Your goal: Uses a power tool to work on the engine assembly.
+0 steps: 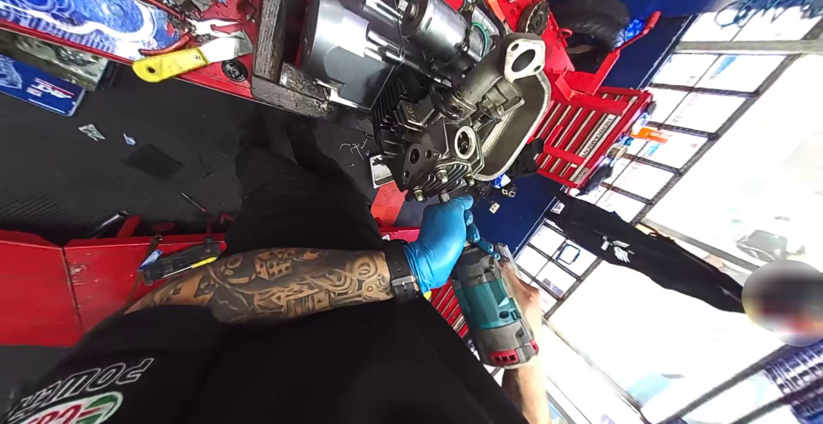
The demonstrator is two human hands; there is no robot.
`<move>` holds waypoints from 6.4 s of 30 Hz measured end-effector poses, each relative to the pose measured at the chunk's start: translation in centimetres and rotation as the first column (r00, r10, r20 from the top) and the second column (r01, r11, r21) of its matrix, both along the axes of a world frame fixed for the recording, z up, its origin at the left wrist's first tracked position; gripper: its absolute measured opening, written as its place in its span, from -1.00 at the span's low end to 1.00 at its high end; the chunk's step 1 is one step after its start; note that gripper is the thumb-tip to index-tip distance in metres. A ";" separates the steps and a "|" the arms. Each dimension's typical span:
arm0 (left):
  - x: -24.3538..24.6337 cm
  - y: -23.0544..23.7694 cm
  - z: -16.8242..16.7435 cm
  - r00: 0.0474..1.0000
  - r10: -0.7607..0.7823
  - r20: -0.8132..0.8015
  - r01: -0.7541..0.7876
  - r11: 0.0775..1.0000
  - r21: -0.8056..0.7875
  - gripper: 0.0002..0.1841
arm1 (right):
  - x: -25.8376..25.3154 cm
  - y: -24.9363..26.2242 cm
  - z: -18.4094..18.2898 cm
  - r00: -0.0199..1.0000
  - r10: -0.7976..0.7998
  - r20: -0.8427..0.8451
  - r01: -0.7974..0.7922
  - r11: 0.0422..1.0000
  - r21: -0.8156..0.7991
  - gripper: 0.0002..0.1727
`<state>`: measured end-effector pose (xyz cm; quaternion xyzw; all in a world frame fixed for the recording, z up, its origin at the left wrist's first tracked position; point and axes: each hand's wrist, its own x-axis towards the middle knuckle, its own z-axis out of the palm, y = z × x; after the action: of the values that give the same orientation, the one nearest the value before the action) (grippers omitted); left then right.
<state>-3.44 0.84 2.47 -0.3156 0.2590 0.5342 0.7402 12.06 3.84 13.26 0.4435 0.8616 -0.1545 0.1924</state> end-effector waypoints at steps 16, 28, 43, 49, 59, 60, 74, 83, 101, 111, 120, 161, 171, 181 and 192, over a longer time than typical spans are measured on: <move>-7.3 -0.5 6.3 0.999 -0.047 -0.015 0.046 0.995 -0.094 -0.57 | 2.0 -1.8 -0.9 0.796 -0.580 -0.173 0.541 0.810 -0.224 -0.69; -5.3 -1.6 0.0 0.932 0.252 0.261 -0.317 0.915 0.250 -0.55 | -10.7 0.1 4.2 0.971 0.206 0.125 -0.216 0.973 0.075 -0.72; -6.2 -1.4 1.1 0.957 0.158 0.242 -0.183 0.979 0.085 -0.60 | -8.1 1.8 3.8 0.880 0.457 0.127 -0.473 0.865 0.169 -0.64; -5.7 -1.4 0.9 0.952 0.182 0.245 -0.208 0.975 0.083 -0.57 | -7.7 1.9 3.8 0.858 0.490 0.152 -0.513 0.832 0.210 -0.66; -6.2 -1.5 1.0 0.973 0.155 0.170 -0.169 0.983 0.071 -0.57 | -8.4 0.9 3.6 0.889 0.440 0.124 -0.456 0.870 0.186 -0.62; -6.1 -1.5 0.9 0.969 0.163 0.186 -0.180 0.981 0.078 -0.58 | -8.2 1.0 3.6 0.880 0.453 0.141 -0.474 0.859 0.194 -0.61; -4.7 -1.3 3.4 0.981 0.154 0.117 -0.171 0.973 0.157 -0.51 | -9.5 -0.2 5.7 0.952 0.299 0.066 -0.306 0.935 0.180 -0.71; -3.2 0.2 2.9 0.998 0.011 0.059 -0.020 0.988 0.151 -0.58 | -9.6 -1.3 6.2 0.990 -0.143 -0.013 0.144 0.987 0.072 -0.77; 1.7 0.8 -1.6 0.946 0.285 0.156 -0.322 0.890 0.324 -0.61 | -5.9 1.9 3.9 0.992 0.065 0.110 -0.076 0.993 0.095 -0.77; 2.5 0.9 -2.0 0.969 0.226 0.103 -0.248 0.909 0.334 -0.54 | -6.3 1.1 3.3 0.995 -0.103 -0.002 0.103 0.993 0.060 -0.76; 2.8 2.0 -0.3 0.973 0.176 0.150 -0.198 0.970 0.139 -0.59 | -4.8 2.2 4.3 0.999 -0.045 -0.027 0.046 0.999 0.024 -0.77; -3.3 -4.0 -1.3 0.959 0.162 0.231 -0.182 0.981 0.067 -0.55 | -10.8 -4.0 2.5 0.983 -0.003 0.183 -0.011 0.997 0.076 -0.75; -3.1 -4.1 -1.3 0.959 0.174 0.225 -0.193 0.979 0.064 -0.57 | -9.2 -3.7 2.0 0.988 0.056 0.141 -0.067 0.995 0.076 -0.72; -2.7 -3.9 -1.0 0.965 0.169 0.200 -0.183 0.982 0.053 -0.60 | -7.1 -2.6 2.2 0.965 0.253 0.065 -0.258 0.960 0.110 -0.65; -3.4 -3.9 -0.7 0.981 0.088 0.175 -0.097 0.994 0.043 -0.70 | -4.1 -2.0 2.1 0.918 0.387 0.083 -0.395 0.910 0.126 -0.57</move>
<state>-6.80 -3.11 1.74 -0.3533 0.1654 0.5451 0.7421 7.96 1.79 15.36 0.2787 0.9358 -0.0396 0.2122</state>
